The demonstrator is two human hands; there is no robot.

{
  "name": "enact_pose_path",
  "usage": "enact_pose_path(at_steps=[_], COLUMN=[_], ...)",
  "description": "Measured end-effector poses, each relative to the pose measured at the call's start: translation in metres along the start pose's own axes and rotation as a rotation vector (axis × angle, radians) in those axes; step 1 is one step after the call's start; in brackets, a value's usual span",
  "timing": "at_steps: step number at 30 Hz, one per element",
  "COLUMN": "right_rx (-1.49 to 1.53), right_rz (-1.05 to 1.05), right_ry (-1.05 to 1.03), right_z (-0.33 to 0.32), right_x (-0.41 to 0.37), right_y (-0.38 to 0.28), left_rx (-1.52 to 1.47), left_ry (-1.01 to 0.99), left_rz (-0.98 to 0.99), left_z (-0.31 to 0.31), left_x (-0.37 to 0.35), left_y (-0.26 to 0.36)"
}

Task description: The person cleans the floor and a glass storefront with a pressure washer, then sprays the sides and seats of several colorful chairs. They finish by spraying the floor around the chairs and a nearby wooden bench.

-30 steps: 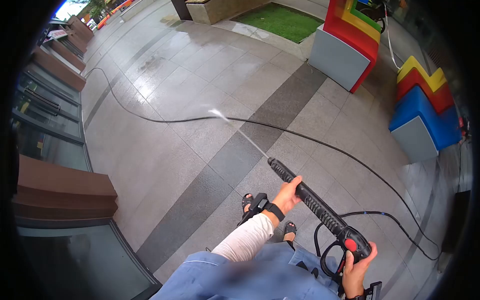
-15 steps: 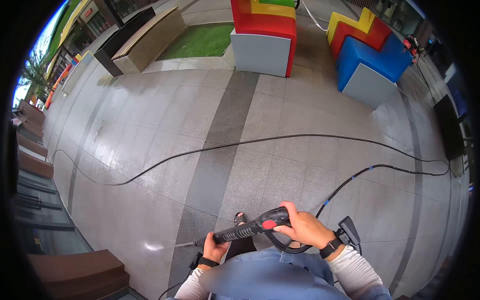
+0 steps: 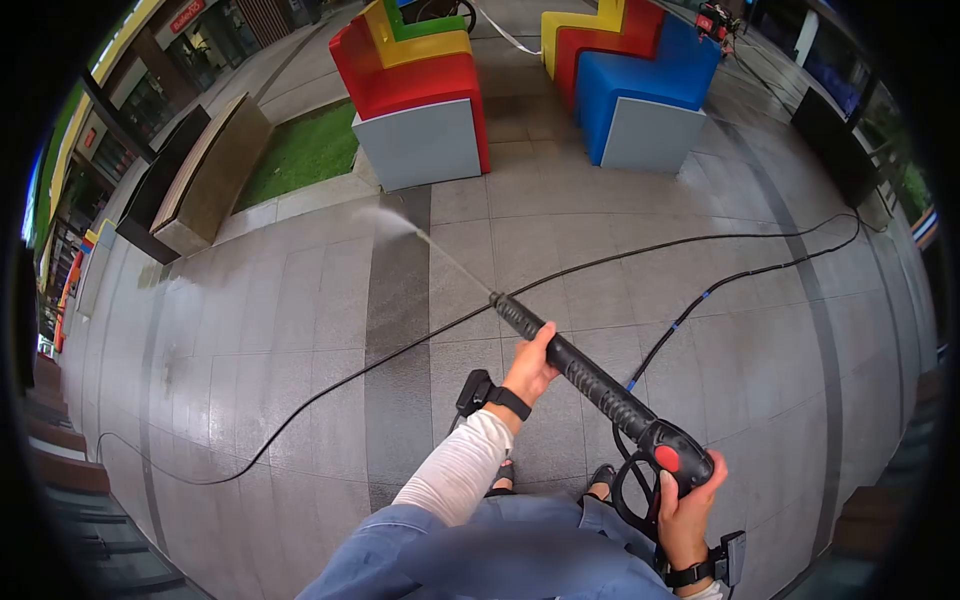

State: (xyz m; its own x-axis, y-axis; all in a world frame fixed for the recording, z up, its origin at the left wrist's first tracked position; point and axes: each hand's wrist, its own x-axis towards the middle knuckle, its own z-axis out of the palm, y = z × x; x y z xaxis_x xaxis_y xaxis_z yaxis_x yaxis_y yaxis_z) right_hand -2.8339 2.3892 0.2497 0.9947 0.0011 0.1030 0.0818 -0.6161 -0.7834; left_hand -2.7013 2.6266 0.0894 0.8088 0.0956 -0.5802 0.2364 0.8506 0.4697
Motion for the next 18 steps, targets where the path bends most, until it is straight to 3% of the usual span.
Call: enact_pose_path(at_steps=[1, 2, 3, 5, 8, 12, 13, 17, 18], right_rx=[0.006, -0.303, 0.058, 0.129, 0.069, 0.232, 0.15, -0.22, -0.277], right_rz=[0.062, -0.129, 0.145, 0.222, 0.099, 0.349, 0.307, 0.235, 0.265], right_ry=[0.103, 0.28, 0.269, 0.392, 0.354, 0.065, 0.082, 0.128, 0.218], right_z=[-0.008, -0.016, -0.025, -0.043, -0.073, -0.11, -0.114, -0.123, -0.124], right_x=[-0.007, -0.011, -0.014, -0.01, 0.003, 0.033, 0.032, 0.022, 0.009], right_y=[-0.004, 0.008, -0.005, -0.005, 0.005, 0.01, 0.037, 0.027, 0.037], left_rx=[0.065, 0.095, 0.115, 0.124, 0.109, 0.012, 0.029, 0.064, 0.128], left_ry=[-0.036, -0.117, -0.137, -0.192, -0.146, 0.081, 0.133, 0.229, 0.158], left_rz=[-0.003, -0.02, -0.037, -0.058, -0.009, -0.145, -0.212, -0.412, -0.473], left_z=[0.041, 0.077, 0.112, 0.15, 0.152, 0.102, 0.093, 0.1, 0.116], left_x=[0.013, 0.014, 0.006, 0.001, -0.016, -0.039, -0.041, 0.0, 0.013], left_y=[-0.009, -0.015, -0.016, -0.026, -0.028, -0.04, -0.049, -0.114, -0.137])
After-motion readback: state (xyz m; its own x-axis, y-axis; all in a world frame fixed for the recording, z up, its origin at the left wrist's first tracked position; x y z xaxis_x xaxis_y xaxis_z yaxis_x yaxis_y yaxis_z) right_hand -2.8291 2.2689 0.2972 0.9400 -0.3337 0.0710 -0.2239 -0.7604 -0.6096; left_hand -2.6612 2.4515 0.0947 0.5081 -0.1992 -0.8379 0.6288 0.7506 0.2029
